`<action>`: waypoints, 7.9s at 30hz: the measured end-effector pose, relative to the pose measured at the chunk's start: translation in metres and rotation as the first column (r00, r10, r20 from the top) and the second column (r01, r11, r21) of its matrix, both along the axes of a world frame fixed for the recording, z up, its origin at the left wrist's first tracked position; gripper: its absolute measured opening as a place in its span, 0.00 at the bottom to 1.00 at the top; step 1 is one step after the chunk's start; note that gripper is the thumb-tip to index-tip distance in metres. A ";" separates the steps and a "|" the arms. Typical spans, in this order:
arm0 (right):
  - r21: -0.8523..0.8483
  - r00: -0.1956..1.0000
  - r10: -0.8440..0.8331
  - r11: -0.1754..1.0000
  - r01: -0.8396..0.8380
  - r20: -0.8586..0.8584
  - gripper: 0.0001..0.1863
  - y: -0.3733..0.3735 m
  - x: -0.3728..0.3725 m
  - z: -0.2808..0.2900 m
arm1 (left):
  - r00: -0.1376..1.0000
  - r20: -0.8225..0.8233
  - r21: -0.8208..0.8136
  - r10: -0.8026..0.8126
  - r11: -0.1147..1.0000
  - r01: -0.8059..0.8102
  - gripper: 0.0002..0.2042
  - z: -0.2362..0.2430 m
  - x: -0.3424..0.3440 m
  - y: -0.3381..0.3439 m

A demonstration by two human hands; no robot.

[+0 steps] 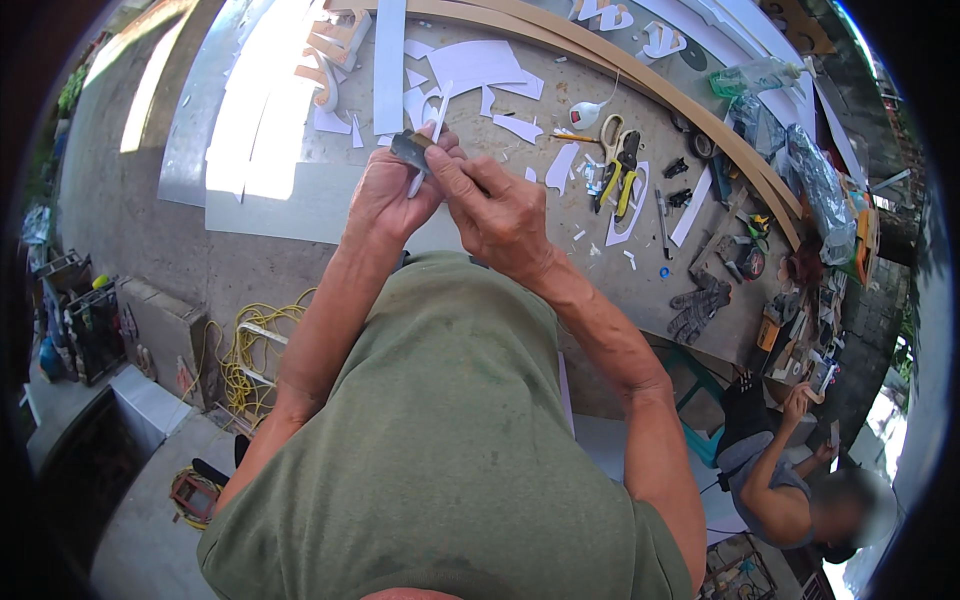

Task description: The recorder uses a utility knife to carefully trim the edges of a white foam or plastic cutout letter.

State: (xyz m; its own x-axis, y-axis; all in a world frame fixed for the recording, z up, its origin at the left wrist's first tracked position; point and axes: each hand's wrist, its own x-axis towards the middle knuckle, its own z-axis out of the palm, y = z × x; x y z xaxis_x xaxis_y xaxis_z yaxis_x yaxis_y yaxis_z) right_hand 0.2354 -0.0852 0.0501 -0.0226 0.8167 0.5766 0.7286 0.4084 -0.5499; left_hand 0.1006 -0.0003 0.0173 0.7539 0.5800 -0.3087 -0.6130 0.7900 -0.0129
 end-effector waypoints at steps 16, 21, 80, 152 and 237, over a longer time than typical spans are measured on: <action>-0.275 0.581 -0.225 0.961 0.002 -0.782 0.19 0.021 0.022 0.007 | 0.902 -0.413 0.533 0.129 0.837 0.124 0.12 0.025 -0.008 -0.015; -0.231 0.375 -0.175 0.967 -0.108 -0.910 0.27 0.012 0.008 0.018 | 0.836 -0.496 0.661 0.234 0.726 0.189 0.10 0.029 -0.001 -0.017; -0.203 0.782 -0.063 0.976 -0.083 -0.620 0.23 -0.004 0.007 0.038 | 0.622 -0.608 0.783 0.493 0.245 0.571 0.07 0.080 -0.020 0.003; 0.019 0.851 -0.347 0.923 0.385 -0.394 0.19 0.025 -0.001 0.052 | 0.913 -0.310 0.493 0.266 0.866 -0.085 0.06 0.066 0.046 -0.001; -0.229 0.953 -0.001 0.971 -0.072 -0.303 0.18 -0.001 0.024 0.048 | 0.840 -0.501 0.620 0.209 0.763 0.180 0.05 0.065 -0.010 -0.010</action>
